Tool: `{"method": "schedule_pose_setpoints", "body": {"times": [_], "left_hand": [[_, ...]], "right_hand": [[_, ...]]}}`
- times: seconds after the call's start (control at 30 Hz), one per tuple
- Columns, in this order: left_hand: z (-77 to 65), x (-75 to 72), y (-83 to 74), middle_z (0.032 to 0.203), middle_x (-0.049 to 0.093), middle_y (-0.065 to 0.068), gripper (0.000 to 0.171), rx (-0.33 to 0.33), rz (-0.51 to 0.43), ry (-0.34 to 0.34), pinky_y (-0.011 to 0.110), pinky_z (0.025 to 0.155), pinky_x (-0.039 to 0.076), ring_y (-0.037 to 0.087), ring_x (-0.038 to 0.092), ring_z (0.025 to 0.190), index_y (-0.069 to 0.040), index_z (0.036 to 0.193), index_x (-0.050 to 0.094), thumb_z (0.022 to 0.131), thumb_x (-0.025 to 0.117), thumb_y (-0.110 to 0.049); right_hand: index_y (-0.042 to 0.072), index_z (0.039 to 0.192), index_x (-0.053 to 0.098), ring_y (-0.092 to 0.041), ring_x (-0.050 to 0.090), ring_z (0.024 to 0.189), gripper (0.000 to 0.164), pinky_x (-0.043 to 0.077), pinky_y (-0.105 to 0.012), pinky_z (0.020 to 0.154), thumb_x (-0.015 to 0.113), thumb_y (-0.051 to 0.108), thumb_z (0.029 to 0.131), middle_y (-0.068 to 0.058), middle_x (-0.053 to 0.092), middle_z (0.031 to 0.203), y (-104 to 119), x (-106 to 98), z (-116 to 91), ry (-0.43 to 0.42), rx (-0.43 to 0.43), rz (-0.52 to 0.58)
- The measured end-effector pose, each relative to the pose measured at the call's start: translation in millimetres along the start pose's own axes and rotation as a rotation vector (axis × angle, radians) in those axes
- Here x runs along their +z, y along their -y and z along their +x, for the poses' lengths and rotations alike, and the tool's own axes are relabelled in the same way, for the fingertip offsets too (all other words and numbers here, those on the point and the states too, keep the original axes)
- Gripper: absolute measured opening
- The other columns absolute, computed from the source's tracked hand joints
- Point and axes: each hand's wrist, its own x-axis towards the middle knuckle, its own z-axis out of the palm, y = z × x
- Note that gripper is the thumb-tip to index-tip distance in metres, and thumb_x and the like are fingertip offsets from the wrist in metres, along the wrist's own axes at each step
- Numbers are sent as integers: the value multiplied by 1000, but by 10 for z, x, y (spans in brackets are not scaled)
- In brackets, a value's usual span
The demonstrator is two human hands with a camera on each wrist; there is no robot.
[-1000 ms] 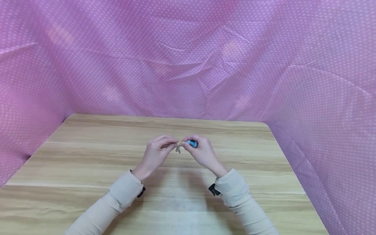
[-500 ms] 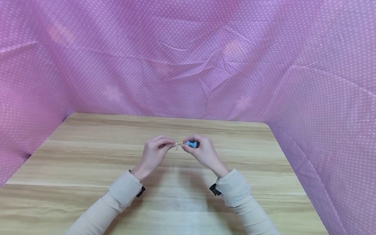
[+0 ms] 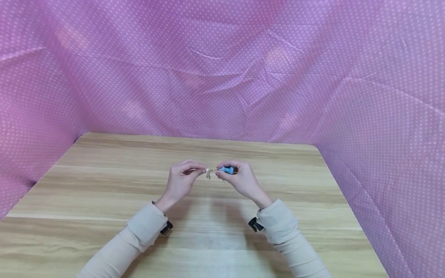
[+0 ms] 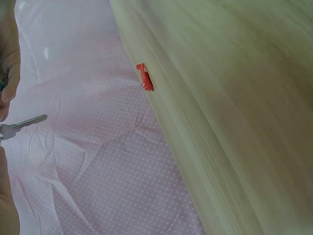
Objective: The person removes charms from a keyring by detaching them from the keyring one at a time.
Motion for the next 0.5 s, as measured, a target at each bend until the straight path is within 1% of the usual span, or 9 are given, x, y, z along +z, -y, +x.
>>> {"method": "schedule_pose_setpoints", "body": {"times": [0.1, 0.27, 0.33, 0.4, 0.5], "left_hand": [[2, 6, 2, 78, 66, 21, 6, -25, -20, -9, 25, 72, 57, 27, 65, 73, 12, 81, 66, 74, 67, 11], [-3, 20, 48, 78, 65, 22, 9, -99, -80, -14, 24, 74, 57, 9, 63, 73, 12, 83, 66, 75, 68, 9], [-3, 25, 63, 78, 65, 23, 10, -118, -103, -14, 24, 75, 57, 3, 62, 73, 13, 84, 66, 75, 68, 8], [-5, 35, 123, 80, 65, 23, 10, -133, -124, -14, 25, 76, 56, 1, 61, 74, 12, 85, 66, 75, 68, 8], [-8, 43, 209, 83, 65, 21, 11, -144, -127, -2, 25, 77, 56, 3, 62, 77, 9, 87, 67, 76, 68, 5]], "right_hand": [[3, 93, 68, -9, 56, 64, 14, 47, -17, 53, 70, 12, 81, -12, 67, 82, 10, -7, -1, 0, 4, 4], [1, 94, 67, -8, 59, 68, 16, 49, -17, 56, 69, 10, 82, -14, 67, 85, 5, -11, -7, 10, 16, 26], [0, 95, 67, -8, 59, 68, 16, 49, -17, 56, 69, 10, 82, -15, 67, 86, 2, -13, -8, 10, 20, 35], [0, 95, 67, -8, 58, 68, 17, 48, -17, 56, 69, 10, 81, -15, 66, 85, -3, -15, -10, 7, 19, 39], [1, 95, 67, -8, 55, 66, 18, 46, -16, 55, 70, 12, 81, -14, 66, 84, -5, -19, -13, -2, 15, 40]]}}
